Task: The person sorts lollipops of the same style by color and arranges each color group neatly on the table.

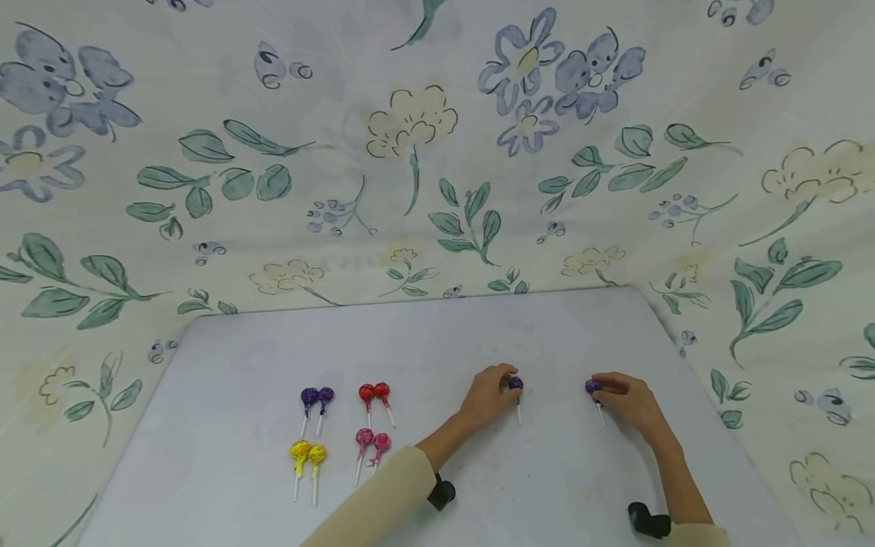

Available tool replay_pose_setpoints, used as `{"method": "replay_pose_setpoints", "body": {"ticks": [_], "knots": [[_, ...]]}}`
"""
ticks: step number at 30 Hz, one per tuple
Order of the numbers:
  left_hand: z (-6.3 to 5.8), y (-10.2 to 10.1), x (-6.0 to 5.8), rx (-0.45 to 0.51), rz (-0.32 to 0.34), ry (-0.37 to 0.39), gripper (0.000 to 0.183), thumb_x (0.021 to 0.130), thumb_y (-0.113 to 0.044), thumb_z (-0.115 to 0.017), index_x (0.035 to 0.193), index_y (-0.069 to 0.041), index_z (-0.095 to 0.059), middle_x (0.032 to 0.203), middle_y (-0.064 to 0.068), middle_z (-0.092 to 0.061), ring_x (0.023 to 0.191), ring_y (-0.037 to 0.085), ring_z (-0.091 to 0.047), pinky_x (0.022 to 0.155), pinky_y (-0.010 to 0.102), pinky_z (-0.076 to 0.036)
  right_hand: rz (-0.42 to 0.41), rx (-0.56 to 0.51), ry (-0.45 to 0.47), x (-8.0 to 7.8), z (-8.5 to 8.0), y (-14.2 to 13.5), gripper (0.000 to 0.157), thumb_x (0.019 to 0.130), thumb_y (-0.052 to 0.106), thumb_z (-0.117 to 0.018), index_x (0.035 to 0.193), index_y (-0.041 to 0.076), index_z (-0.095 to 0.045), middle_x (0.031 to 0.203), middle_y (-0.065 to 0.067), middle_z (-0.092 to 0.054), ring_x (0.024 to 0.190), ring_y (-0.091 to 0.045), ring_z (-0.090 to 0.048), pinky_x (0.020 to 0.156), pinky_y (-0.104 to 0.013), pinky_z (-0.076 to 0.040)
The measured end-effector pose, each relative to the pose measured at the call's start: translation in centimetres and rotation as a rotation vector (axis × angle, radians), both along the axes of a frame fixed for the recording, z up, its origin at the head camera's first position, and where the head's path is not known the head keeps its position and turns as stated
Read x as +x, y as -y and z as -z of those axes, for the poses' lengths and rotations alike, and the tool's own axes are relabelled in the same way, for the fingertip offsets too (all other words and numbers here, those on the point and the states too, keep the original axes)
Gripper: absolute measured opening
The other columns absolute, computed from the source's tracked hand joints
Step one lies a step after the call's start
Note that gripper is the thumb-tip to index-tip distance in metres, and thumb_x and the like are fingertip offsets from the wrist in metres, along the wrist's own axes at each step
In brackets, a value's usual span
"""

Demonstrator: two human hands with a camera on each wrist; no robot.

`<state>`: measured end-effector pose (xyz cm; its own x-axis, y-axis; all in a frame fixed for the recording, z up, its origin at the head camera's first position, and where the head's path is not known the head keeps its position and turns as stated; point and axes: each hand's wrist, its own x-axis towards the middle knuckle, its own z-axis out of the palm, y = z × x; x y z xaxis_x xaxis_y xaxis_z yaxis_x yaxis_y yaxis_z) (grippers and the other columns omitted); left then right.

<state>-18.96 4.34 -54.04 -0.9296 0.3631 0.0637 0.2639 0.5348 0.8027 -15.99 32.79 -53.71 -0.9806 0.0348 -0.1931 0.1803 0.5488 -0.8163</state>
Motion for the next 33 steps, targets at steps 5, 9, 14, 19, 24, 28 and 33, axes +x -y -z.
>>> {"method": "replay_pose_setpoints", "body": {"ticks": [5, 9, 14, 19, 24, 28, 33], "knots": [[0.1, -0.1, -0.2, -0.017, -0.001, -0.036, 0.029, 0.091, -0.007, -0.071, 0.119, 0.001, -0.066, 0.106, 0.012, -0.067, 0.096, 0.021, -0.061, 0.083, 0.031, -0.053, -0.003, -0.024, 0.01, -0.1, 0.0, 0.0, 0.042, 0.096, 0.015, -0.068, 0.132, -0.003, -0.06, 0.129, -0.023, -0.061, 0.121, -0.039, -0.056, 0.104, -0.056, -0.04], [0.2, 0.0, -0.1, -0.011, 0.009, -0.072, 0.025, 0.09, -0.005, -0.072, 0.114, 0.002, -0.068, 0.105, 0.013, -0.067, 0.093, 0.022, -0.062, 0.081, 0.03, -0.053, -0.003, -0.026, 0.01, -0.1, 0.0, 0.1, 0.041, 0.095, 0.015, -0.068, 0.131, -0.003, -0.061, 0.128, -0.023, -0.062, 0.12, -0.038, -0.057, 0.103, -0.055, -0.042], [0.3, 0.3, -0.3, 0.026, 0.014, -0.038, 0.022, 0.09, -0.003, -0.072, 0.111, 0.002, -0.069, 0.105, 0.012, -0.068, 0.094, 0.022, -0.063, 0.08, 0.029, -0.053, -0.003, -0.015, 0.007, -0.1, 0.0, 0.3, 0.039, 0.095, 0.014, -0.067, 0.13, -0.003, -0.062, 0.126, -0.022, -0.063, 0.118, -0.038, -0.058, 0.102, -0.054, -0.043], [0.3, 0.9, -0.8, 0.044, 0.02, 0.048, 0.019, 0.09, -0.005, -0.073, 0.108, -0.002, -0.07, 0.103, 0.007, -0.068, 0.093, 0.018, -0.063, 0.078, 0.026, -0.052, 0.007, -0.016, 0.012, -0.1, 0.0, 0.3, 0.039, 0.095, 0.014, -0.068, 0.13, -0.003, -0.062, 0.124, -0.021, -0.064, 0.117, -0.038, -0.058, 0.102, -0.055, -0.043], [-0.5, 2.0, -0.8, 0.024, 0.031, 0.101, 0.018, 0.089, -0.006, -0.073, 0.107, -0.002, -0.07, 0.101, 0.007, -0.067, 0.092, 0.019, -0.062, 0.078, 0.029, -0.052, 0.019, -0.014, 0.01, 0.0, 0.2, 0.3, 0.038, 0.096, 0.013, -0.067, 0.13, -0.003, -0.062, 0.125, -0.021, -0.064, 0.117, -0.037, -0.058, 0.103, -0.054, -0.043], [-0.8, 3.4, -0.6, 0.012, 0.038, 0.097, 0.019, 0.088, -0.004, -0.073, 0.107, 0.0, -0.07, 0.099, 0.008, -0.067, 0.09, 0.019, -0.062, 0.076, 0.028, -0.052, 0.024, -0.012, 0.012, 0.1, 0.0, 0.3, 0.038, 0.096, 0.013, -0.067, 0.13, -0.003, -0.062, 0.125, -0.021, -0.064, 0.117, -0.037, -0.059, 0.103, -0.055, -0.042], [-1.0, 5.5, -0.5, 0.014, 0.034, 0.078, 0.019, 0.086, -0.002, -0.072, 0.105, 0.002, -0.07, 0.096, 0.008, -0.067, 0.087, 0.019, -0.062, 0.074, 0.029, -0.052, 0.022, -0.015, 0.01, 0.2, -0.2, 0.5, 0.038, 0.095, 0.012, -0.067, 0.129, -0.004, -0.062, 0.126, -0.023, -0.063, 0.118, -0.039, -0.058, 0.104, -0.057, -0.04]]}}
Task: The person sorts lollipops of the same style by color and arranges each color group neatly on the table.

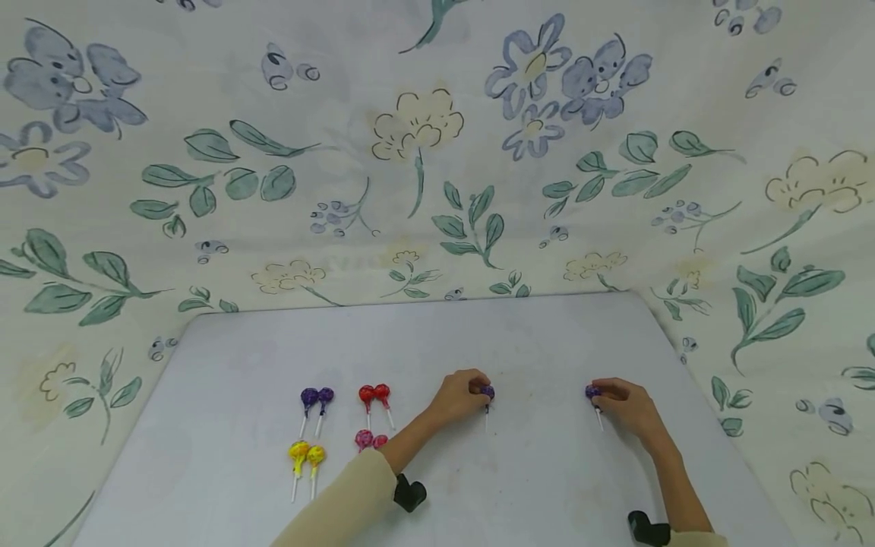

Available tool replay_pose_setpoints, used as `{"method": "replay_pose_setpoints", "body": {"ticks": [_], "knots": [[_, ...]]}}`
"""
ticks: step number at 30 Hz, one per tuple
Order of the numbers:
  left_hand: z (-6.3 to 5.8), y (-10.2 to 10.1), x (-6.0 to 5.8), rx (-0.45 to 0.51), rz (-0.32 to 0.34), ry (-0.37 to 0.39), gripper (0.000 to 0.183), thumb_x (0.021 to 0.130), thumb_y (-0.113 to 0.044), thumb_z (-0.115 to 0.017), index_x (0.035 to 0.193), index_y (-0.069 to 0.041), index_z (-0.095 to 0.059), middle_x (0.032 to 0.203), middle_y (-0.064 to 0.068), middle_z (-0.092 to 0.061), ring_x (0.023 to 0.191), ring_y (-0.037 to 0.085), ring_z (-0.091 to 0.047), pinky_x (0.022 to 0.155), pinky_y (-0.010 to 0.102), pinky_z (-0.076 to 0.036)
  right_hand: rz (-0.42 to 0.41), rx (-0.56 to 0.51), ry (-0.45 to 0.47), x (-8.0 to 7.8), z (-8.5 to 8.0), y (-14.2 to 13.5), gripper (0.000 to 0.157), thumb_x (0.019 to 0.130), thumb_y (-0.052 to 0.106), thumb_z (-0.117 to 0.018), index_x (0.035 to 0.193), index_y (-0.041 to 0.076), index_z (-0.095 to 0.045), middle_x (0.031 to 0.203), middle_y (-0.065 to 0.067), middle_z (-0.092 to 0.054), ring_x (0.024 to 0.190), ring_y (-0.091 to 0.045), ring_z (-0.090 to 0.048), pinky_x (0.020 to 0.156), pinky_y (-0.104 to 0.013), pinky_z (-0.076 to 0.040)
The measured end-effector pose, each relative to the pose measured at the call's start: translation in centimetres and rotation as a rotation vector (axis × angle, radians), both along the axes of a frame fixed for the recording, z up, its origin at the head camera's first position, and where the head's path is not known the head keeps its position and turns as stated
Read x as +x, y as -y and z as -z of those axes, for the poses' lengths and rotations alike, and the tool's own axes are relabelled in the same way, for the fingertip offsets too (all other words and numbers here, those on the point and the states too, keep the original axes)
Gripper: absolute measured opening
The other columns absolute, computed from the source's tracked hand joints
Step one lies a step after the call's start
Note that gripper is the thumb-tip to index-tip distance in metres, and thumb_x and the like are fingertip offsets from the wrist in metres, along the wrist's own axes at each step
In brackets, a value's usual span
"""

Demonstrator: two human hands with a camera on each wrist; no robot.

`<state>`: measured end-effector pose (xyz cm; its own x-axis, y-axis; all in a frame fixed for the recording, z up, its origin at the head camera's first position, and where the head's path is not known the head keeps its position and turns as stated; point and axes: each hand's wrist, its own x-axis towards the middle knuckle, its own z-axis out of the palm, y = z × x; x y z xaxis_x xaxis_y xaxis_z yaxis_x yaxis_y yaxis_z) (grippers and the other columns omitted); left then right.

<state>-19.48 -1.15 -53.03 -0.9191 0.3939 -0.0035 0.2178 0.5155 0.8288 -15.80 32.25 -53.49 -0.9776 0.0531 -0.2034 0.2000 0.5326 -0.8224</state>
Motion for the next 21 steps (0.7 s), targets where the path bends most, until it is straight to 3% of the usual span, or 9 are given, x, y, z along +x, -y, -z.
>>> {"method": "replay_pose_setpoints", "body": {"ticks": [8, 16, 21], "knots": [[-0.5, 3.5, 0.1, 0.019, -0.032, -0.024, 0.019, 0.088, 0.002, -0.069, 0.107, 0.004, -0.069, 0.098, 0.011, -0.068, 0.089, 0.022, -0.063, 0.077, 0.034, -0.055, 0.001, -0.009, -0.005, -0.1, 0.0, 0.1, 0.037, 0.095, 0.01, -0.067, 0.128, -0.004, -0.062, 0.124, -0.022, -0.065, 0.114, -0.037, -0.061, 0.101, -0.054, -0.044], [-1.1, 6.9, 0.5, -0.023, -0.187, 0.017, 0.017, 0.087, 0.002, -0.07, 0.104, 0.002, -0.072, 0.096, 0.01, -0.069, 0.087, 0.023, -0.062, 0.078, 0.037, -0.057, 0.011, 0.017, 0.009, 0.1, 0.3, 0.2, 0.038, 0.095, 0.012, -0.065, 0.129, -0.004, -0.061, 0.126, -0.022, -0.064, 0.115, -0.037, -0.06, 0.1, -0.052, -0.046], [-1.9, 8.0, 0.8, -0.066, -0.244, 0.012, 0.018, 0.085, 0.004, -0.07, 0.103, 0.005, -0.072, 0.096, 0.013, -0.07, 0.086, 0.025, -0.063, 0.08, 0.041, -0.057, 0.012, 0.005, 0.001, 0.2, 0.1, 0.2, 0.038, 0.096, 0.012, -0.066, 0.13, -0.005, -0.061, 0.127, -0.023, -0.063, 0.117, -0.038, -0.059, 0.1, -0.051, -0.046]]}}
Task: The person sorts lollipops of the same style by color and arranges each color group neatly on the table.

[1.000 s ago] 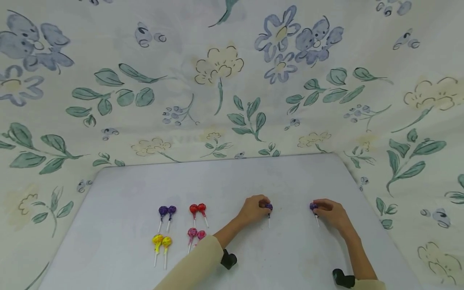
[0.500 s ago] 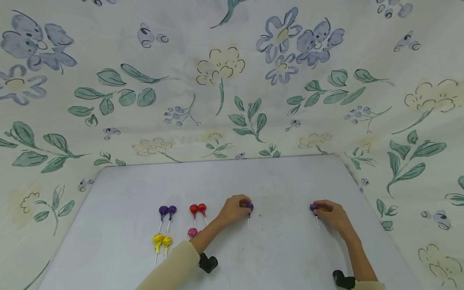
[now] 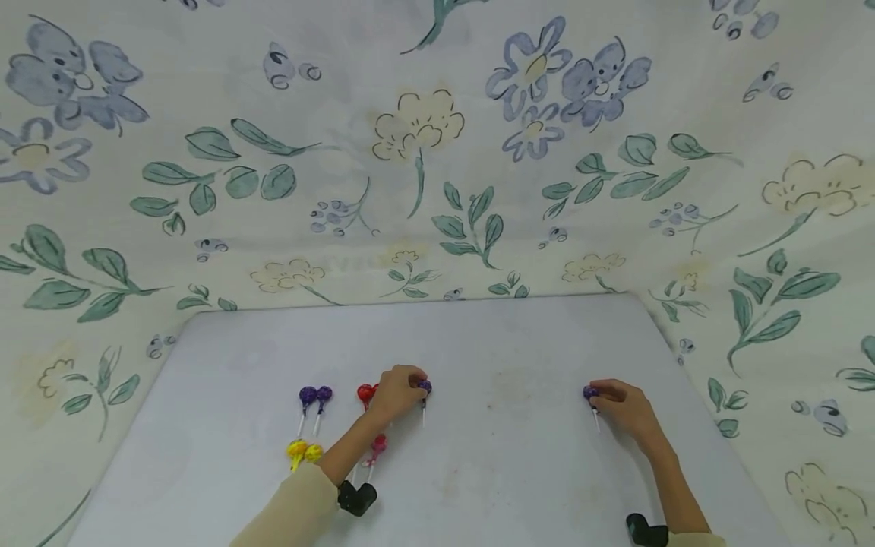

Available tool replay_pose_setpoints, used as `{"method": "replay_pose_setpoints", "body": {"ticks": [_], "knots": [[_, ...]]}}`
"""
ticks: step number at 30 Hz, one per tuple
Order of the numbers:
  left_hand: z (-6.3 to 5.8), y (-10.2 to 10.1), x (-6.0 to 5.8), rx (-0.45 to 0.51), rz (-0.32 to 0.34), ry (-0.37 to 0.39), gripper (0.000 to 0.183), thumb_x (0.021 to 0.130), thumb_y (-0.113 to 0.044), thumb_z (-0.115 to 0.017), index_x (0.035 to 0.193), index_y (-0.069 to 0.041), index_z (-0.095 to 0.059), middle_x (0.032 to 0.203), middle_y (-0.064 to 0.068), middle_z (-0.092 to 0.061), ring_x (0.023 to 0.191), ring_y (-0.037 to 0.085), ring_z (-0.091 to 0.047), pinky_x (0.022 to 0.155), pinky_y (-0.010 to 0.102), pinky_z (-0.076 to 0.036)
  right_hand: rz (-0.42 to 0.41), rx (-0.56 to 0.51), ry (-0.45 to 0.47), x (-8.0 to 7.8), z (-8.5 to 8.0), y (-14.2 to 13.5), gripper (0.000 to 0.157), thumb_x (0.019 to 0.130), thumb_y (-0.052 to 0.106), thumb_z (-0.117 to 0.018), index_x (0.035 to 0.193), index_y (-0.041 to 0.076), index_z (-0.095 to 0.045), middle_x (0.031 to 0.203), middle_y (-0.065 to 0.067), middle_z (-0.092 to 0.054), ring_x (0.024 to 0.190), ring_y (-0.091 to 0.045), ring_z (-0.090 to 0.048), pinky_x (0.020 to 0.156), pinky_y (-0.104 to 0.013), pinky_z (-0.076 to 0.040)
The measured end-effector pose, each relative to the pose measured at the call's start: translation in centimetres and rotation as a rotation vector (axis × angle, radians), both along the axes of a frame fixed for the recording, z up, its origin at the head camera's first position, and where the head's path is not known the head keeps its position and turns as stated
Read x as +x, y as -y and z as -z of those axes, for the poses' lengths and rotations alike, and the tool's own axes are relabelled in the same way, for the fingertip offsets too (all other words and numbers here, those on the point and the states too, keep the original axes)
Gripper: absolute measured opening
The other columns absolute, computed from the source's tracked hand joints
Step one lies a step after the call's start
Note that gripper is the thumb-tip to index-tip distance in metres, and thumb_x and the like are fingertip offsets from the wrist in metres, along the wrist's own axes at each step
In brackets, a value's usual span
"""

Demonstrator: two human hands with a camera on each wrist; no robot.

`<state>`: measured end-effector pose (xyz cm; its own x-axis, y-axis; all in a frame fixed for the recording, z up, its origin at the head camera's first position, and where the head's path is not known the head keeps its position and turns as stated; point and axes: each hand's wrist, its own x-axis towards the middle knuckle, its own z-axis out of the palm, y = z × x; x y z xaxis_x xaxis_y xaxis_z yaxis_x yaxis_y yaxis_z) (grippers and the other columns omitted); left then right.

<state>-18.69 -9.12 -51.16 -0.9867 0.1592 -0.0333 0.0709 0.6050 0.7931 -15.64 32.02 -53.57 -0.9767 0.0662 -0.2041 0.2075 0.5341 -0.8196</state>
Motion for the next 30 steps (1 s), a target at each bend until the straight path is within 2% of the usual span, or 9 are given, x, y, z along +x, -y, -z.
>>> {"method": "replay_pose_setpoints", "body": {"ticks": [7, 10, 16, 19, 24, 30], "knots": [[-0.2, 0.6, 0.1, -0.043, -0.016, -0.009, 0.02, 0.087, 0.004, -0.069, 0.107, 0.007, -0.071, 0.1, 0.017, -0.071, 0.091, 0.028, -0.065, 0.084, 0.043, -0.056, 0.025, 0.006, -0.007, 0.1, 0.3, 0.3, 0.038, 0.097, 0.012, -0.064, 0.131, -0.004, -0.06, 0.127, -0.023, -0.062, 0.118, -0.038, -0.058, 0.097, -0.047, -0.049], [-0.1, 0.7, 0.1, -0.035, -0.018, -0.027, 0.02, 0.087, 0.004, -0.069, 0.107, 0.007, -0.071, 0.101, 0.018, -0.071, 0.092, 0.03, -0.066, 0.085, 0.044, -0.056, 0.031, 0.009, -0.013, 0.1, 0.4, 0.4, 0.038, 0.097, 0.014, -0.064, 0.131, -0.004, -0.06, 0.126, -0.023, -0.063, 0.117, -0.037, -0.059, 0.096, -0.045, -0.05], [0.1, 0.6, 0.3, -0.01, -0.014, -0.049, 0.021, 0.088, 0.004, -0.068, 0.109, 0.008, -0.071, 0.104, 0.019, -0.07, 0.095, 0.032, -0.066, 0.085, 0.044, -0.056, 0.08, 0.007, -0.034, 0.1, 0.1, 1.2, 0.038, 0.096, 0.015, -0.065, 0.128, -0.005, -0.061, 0.121, -0.022, -0.065, 0.113, -0.038, -0.061, 0.097, -0.05, -0.048], [0.2, 0.6, 0.3, -0.01, -0.014, -0.052, 0.022, 0.088, 0.004, -0.068, 0.109, 0.008, -0.07, 0.104, 0.019, -0.071, 0.095, 0.032, -0.066, 0.085, 0.044, -0.056, 0.096, -0.022, -0.041, -0.1, -0.1, 1.9, 0.037, 0.095, 0.014, -0.065, 0.128, -0.004, -0.061, 0.12, -0.021, -0.066, 0.111, -0.036, -0.063, 0.096, -0.045, -0.05], [0.4, 0.6, 0.3, -0.015, -0.014, -0.038, 0.022, 0.088, 0.004, -0.069, 0.109, 0.008, -0.071, 0.103, 0.018, -0.071, 0.094, 0.031, -0.066, 0.086, 0.045, -0.056, 0.058, -0.073, -0.075, -0.6, -0.6, 3.7, 0.035, 0.096, 0.013, -0.066, 0.128, -0.003, -0.062, 0.122, -0.019, -0.065, 0.111, -0.033, -0.064, 0.088, -0.03, -0.053], [0.3, 0.7, 0.2, -0.02, -0.011, -0.042, 0.022, 0.087, 0.004, -0.068, 0.109, 0.008, -0.071, 0.103, 0.018, -0.071, 0.093, 0.03, -0.067, 0.085, 0.044, -0.056, -0.01, -0.137, -0.141, -1.4, -1.2, 6.7, 0.031, 0.095, 0.008, -0.067, 0.124, -0.003, -0.064, 0.117, -0.018, -0.067, 0.107, -0.031, -0.066, 0.082, -0.025, -0.055]]}}
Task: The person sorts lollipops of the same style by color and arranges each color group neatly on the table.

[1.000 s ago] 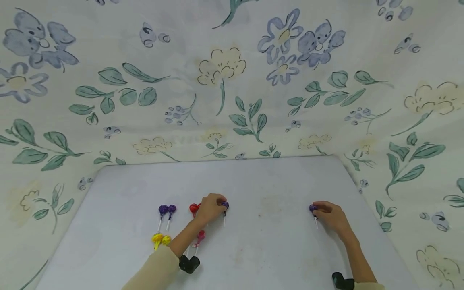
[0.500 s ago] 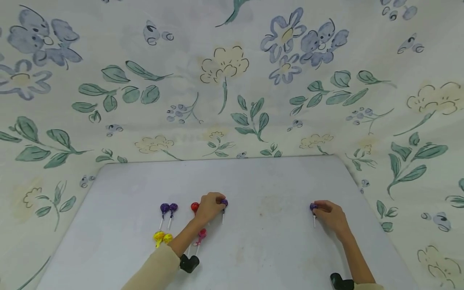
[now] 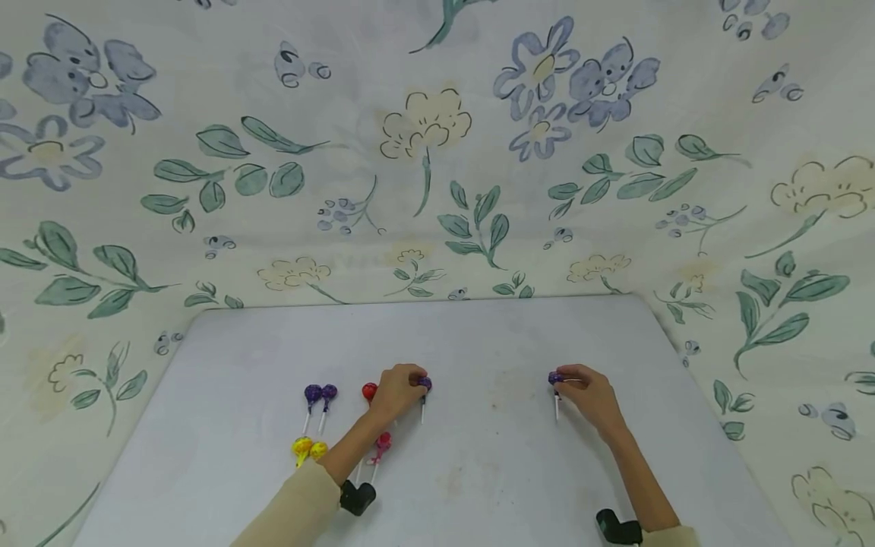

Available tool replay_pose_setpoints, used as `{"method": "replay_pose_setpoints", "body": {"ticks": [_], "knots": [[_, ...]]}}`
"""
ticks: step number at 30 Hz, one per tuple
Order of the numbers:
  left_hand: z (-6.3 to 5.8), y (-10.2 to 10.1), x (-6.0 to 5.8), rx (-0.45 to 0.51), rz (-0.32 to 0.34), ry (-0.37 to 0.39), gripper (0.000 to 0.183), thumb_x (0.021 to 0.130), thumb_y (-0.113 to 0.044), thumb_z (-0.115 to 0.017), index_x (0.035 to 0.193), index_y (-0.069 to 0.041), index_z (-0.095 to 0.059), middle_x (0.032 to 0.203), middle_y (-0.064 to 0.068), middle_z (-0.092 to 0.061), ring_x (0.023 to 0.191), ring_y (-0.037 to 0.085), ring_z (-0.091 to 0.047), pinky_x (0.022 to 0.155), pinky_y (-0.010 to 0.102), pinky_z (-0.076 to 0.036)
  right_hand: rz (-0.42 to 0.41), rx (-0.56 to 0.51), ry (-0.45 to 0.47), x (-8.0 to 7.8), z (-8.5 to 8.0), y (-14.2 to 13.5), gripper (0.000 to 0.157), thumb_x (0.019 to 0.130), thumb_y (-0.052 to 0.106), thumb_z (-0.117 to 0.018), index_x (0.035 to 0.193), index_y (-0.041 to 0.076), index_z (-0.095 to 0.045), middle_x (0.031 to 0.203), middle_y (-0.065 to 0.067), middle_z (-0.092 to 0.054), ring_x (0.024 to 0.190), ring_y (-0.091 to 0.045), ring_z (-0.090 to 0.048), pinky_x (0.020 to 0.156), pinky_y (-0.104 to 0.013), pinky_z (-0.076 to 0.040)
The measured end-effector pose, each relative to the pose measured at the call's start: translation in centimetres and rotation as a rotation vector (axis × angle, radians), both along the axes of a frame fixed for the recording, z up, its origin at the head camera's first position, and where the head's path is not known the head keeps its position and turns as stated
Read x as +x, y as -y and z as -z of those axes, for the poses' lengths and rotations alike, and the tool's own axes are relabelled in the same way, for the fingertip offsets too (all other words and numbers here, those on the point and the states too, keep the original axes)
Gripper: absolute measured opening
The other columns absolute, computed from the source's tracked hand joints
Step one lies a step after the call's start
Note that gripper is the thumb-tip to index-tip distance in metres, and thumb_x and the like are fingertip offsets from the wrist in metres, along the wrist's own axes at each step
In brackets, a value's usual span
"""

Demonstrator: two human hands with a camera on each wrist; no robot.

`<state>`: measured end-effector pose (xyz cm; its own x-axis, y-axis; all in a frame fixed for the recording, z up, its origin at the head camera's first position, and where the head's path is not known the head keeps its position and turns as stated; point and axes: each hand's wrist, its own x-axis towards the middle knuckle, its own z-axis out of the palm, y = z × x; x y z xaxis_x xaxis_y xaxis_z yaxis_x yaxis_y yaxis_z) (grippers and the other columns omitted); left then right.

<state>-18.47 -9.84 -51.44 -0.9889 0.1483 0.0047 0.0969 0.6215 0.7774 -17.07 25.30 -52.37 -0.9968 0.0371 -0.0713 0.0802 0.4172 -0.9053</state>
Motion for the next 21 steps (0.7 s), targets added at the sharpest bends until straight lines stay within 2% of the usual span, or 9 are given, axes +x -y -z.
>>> {"method": "replay_pose_setpoints", "body": {"ticks": [12, 21], "knots": [[-0.2, 0.2, -0.2, -0.002, -0.013, 0.033, 0.02, 0.088, 0.004, -0.069, 0.108, 0.006, -0.071, 0.102, 0.017, -0.07, 0.092, 0.029, -0.066, 0.085, 0.044, -0.056, -0.11, -0.08, -0.027, -1.4, -1.0, 6.4, 0.027, 0.091, 0.004, -0.07, 0.118, 0.001, -0.068, 0.109, -0.012, -0.07, 0.097, -0.025, -0.069, 0.081, -0.033, -0.057], [0.0, -0.1, -0.2, -0.011, 0.0, 0.006, 0.02, 0.088, 0.004, -0.069, 0.108, 0.007, -0.071, 0.102, 0.018, -0.07, 0.091, 0.029, -0.066, 0.085, 0.043, -0.056, -0.176, -0.073, -0.03, -2.0, -0.3, 11.2, 0.024, 0.088, 0.002, -0.073, 0.112, 0.004, -0.071, 0.101, -0.006, -0.071, 0.091, -0.022, -0.07, 0.076, -0.034, -0.058]]}}
